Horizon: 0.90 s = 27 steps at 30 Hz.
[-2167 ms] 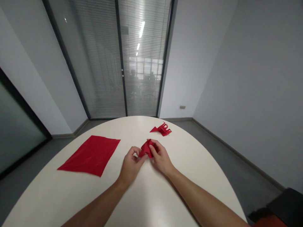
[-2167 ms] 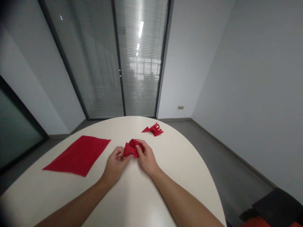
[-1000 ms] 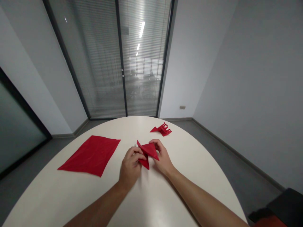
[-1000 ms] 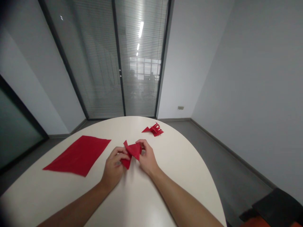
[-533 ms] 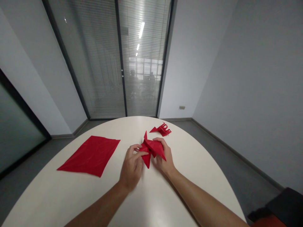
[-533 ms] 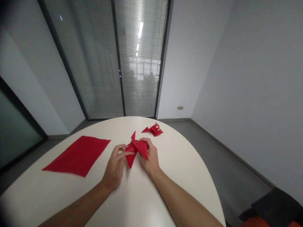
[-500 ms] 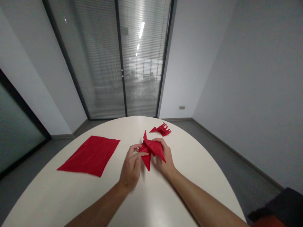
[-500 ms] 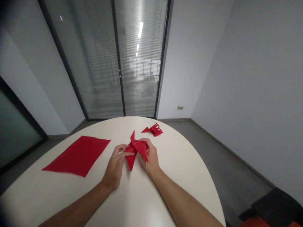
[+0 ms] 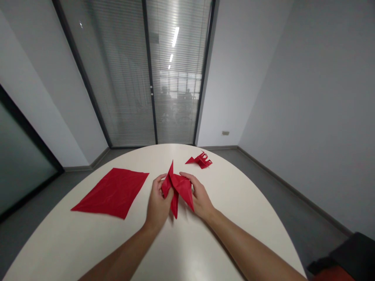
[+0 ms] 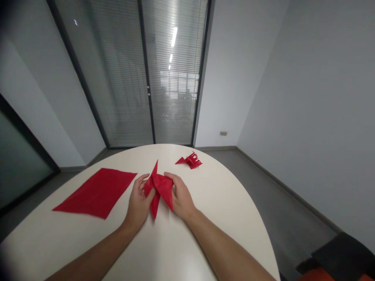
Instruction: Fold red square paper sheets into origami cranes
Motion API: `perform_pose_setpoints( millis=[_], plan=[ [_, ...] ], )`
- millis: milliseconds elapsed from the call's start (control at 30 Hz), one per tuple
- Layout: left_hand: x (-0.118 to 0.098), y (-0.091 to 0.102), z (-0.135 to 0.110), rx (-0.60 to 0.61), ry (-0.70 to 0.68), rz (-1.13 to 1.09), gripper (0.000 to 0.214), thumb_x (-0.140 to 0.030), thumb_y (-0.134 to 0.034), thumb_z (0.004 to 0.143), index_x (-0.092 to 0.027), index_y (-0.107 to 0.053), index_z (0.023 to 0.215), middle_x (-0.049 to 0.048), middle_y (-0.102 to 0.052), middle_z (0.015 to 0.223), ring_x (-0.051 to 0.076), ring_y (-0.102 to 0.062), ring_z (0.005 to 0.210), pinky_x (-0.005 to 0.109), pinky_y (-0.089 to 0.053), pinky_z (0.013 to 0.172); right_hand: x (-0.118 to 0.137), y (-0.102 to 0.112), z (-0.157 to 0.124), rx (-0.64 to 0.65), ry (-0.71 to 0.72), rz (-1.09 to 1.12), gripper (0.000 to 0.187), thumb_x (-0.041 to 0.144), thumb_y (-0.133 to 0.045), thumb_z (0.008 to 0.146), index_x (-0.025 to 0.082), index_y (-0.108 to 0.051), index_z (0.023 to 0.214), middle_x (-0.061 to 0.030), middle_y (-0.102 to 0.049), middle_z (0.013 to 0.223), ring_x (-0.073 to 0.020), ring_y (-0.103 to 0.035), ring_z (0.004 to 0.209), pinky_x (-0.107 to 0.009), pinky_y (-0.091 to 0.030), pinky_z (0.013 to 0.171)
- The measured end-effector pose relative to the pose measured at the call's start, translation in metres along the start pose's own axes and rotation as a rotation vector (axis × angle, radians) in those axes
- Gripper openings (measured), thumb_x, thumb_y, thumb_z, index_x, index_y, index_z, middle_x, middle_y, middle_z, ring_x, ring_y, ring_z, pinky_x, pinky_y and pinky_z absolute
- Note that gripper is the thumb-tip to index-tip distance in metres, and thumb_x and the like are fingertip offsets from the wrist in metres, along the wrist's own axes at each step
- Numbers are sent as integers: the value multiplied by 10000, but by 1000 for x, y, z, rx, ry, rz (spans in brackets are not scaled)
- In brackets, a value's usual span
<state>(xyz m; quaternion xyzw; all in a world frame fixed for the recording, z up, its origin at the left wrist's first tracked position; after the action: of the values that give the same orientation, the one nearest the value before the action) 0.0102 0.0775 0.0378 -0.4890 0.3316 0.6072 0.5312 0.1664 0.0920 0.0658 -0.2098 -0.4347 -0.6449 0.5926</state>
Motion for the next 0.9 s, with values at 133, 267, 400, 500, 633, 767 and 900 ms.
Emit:
perform_pose_setpoints(
  millis=[133,267,400,500,633,767,900],
  plan=[
    [-5,8,1,-65,-27,71,323,-340,-668,845,-208,-593,1131,88,-675,1169,224,-655,1096,360,-525,955,1,0,0,-6,60,-140,452,297,-582,949,257,-520,1395,-115,-632,1287,-264,-598,1167,-449,-478,1020],
    [0,10,3,-89,48,49,286,-393,-655,842,-187,-618,1038,84,-703,1064,221,-684,986,344,-553,857,0,-2,-4,-14,63,-219,538,167,-483,947,258,-396,1469,-105,-649,1293,-247,-621,1158,-442,-488,1005],
    [4,11,2,-92,123,-5,291,-417,-684,816,-182,-595,964,64,-716,945,202,-700,831,315,-557,746,4,1,-7,-81,69,-178,370,142,-507,915,243,-468,1269,-112,-664,1303,-235,-658,1121,-426,-513,963],
    [1,9,1,-67,136,-12,301,-444,-689,798,-185,-591,916,45,-713,842,197,-687,730,278,-523,624,16,1,-6,-73,185,-217,290,103,-512,871,246,-527,1122,-120,-644,1332,-245,-631,1159,-447,-497,972],
    [-4,10,0,-66,117,3,341,-509,-664,796,-190,-595,893,26,-696,764,194,-663,665,262,-481,560,30,8,-6,-132,316,-313,272,99,-529,843,253,-622,1047,-105,-672,1178,-264,-610,1102,-457,-488,938],
    [-2,14,1,-78,109,96,232,-430,-601,854,-202,-591,898,11,-684,757,196,-652,667,284,-503,611,25,9,-5,-128,288,-330,343,66,-490,789,247,-630,1044,-69,-680,979,-250,-620,935,-411,-499,844],
    [2,21,3,-136,69,134,164,-369,-587,864,-206,-588,885,19,-681,803,196,-660,739,299,-522,695,15,5,-5,-74,221,-344,416,50,-470,750,231,-627,1090,-67,-693,1005,-248,-627,918,-393,-491,831]
  ],
)
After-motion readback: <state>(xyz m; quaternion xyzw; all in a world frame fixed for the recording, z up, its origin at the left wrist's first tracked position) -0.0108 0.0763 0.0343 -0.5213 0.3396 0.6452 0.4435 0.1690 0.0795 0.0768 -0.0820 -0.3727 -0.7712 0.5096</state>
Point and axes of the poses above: each hand's wrist, its own z-axis towards the middle knuckle, its own y-axis out of the back of the hand, x = y × z, the point moved 7 cm from there along z, towards the middle knuckle
